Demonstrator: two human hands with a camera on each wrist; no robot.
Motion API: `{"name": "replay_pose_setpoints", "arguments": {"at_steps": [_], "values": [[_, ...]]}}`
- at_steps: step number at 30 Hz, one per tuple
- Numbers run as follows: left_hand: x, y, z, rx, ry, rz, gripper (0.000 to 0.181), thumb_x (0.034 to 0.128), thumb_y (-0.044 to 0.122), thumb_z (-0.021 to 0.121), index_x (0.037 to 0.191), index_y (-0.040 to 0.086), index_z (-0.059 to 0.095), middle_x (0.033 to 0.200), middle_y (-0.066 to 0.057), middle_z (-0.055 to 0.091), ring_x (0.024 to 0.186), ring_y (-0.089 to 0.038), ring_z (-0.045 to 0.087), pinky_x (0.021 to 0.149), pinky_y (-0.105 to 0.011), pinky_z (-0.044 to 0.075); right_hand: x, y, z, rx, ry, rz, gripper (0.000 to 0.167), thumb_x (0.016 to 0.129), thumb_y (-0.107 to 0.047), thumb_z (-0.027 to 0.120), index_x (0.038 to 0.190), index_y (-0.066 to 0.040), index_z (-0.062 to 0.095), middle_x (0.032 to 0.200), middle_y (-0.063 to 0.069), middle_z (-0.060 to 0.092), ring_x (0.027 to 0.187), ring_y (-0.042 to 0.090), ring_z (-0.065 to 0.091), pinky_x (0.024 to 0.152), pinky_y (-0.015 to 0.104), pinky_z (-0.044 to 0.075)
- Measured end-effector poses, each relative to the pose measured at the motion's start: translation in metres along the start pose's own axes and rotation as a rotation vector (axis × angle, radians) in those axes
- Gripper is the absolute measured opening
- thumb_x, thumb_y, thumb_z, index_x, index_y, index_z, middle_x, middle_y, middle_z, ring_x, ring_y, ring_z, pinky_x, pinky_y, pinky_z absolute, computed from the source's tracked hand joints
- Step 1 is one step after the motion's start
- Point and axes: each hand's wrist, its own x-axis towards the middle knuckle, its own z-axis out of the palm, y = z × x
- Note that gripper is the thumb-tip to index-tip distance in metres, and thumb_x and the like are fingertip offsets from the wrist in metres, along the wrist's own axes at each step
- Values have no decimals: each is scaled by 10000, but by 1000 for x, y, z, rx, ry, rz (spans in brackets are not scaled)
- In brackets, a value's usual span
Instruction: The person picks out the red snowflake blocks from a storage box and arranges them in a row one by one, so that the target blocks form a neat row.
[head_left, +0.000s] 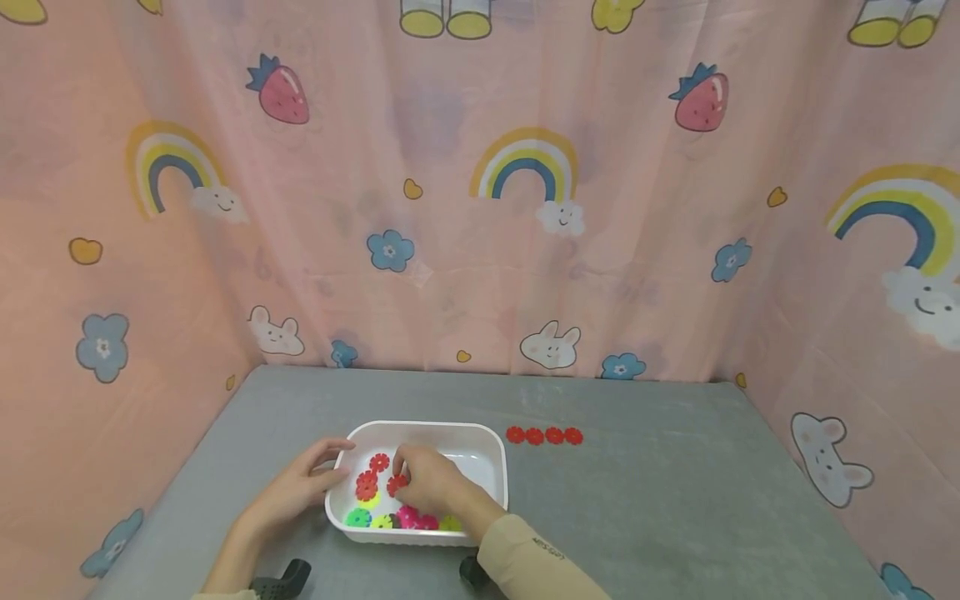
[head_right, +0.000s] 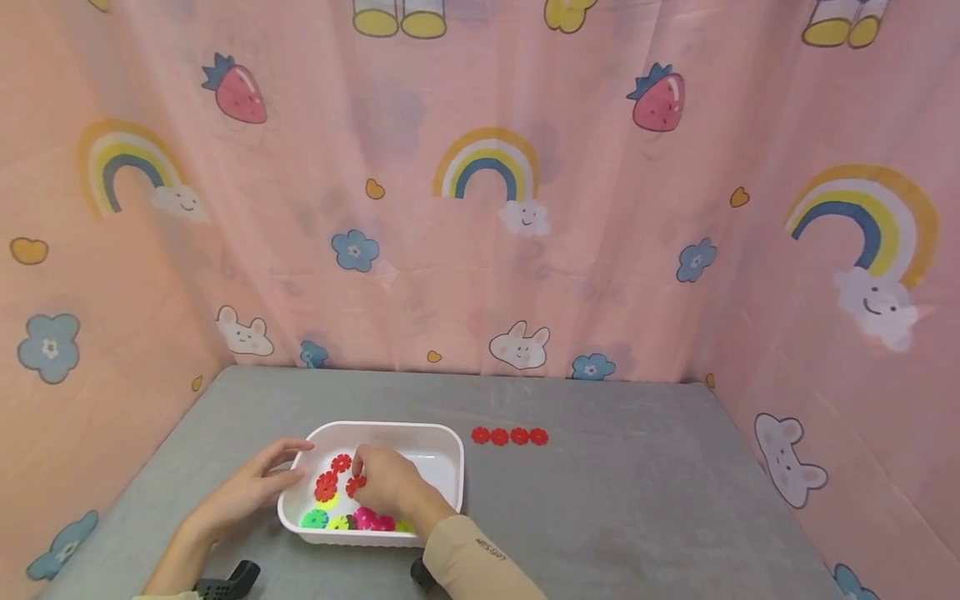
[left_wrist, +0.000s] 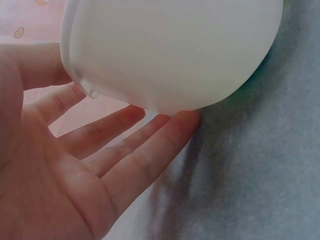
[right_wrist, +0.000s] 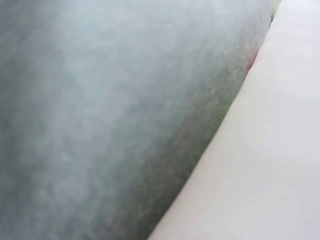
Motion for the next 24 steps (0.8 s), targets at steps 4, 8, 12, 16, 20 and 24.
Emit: {"name": "replay_pose_setpoints", "arguments": {"at_steps": [4, 8, 12, 16, 20, 24], "values": [[0, 0, 1, -3, 2, -3, 451, 995, 254, 653, 1404, 116, 519, 1530, -259, 393, 1372, -513, 407, 942, -524, 551, -4, -2, -3, -1, 7, 5, 230, 870, -137, 791, 983, -219, 608, 829, -60, 558, 731, 92, 557, 612, 232, 519], [0, 0, 1, -4, 5, -7, 455, 994, 247, 654, 1408, 116, 517, 1534, -261, 387, 1372, -514, 407, 938, -522, 553, -9, -3, -8, 18, 30, 7, 193, 904, -123, 750, 973, -220, 598, 836, -51, 557, 737, 112, 549, 590, 241, 509], [0, 1, 2, 1, 2, -8, 461, 996, 243, 652, 1415, 112, 511, 1537, -270, 377, 1372, -515, 406, 938, -523, 553, -14, 0, -18, 62, 52, -2, 182, 913, -128, 741, 977, -216, 595, 835, -50, 566, 736, 128, 557, 592, 250, 508], [0, 3, 2, 7, -10, 3, 470, 1001, 251, 645, 1422, 99, 502, 1536, -289, 364, 1366, -528, 403, 935, -535, 552, -16, 4, -31, 108, 71, -48, 169, 913, -126, 747, 980, -185, 603, 799, -35, 576, 695, 134, 559, 588, 246, 503], [0, 3, 2, 11, -13, 4, 480, 1001, 260, 645, 1426, 93, 496, 1529, -293, 367, 1352, -528, 415, 931, -537, 553, -21, 7, -44, 139, 91, -73, 170, 911, -127, 753, 988, -161, 605, 779, -21, 579, 653, 135, 572, 585, 239, 522], [-2, 2, 2, 7, 0, -16, 492, 991, 267, 663, 1427, 109, 501, 1536, -256, 381, 1356, -502, 422, 941, -518, 553, -29, 7, -57, 169, 89, -79, 173, 915, -134, 751, 1002, -163, 605, 794, -11, 599, 660, 152, 616, 607, 256, 553]]}}
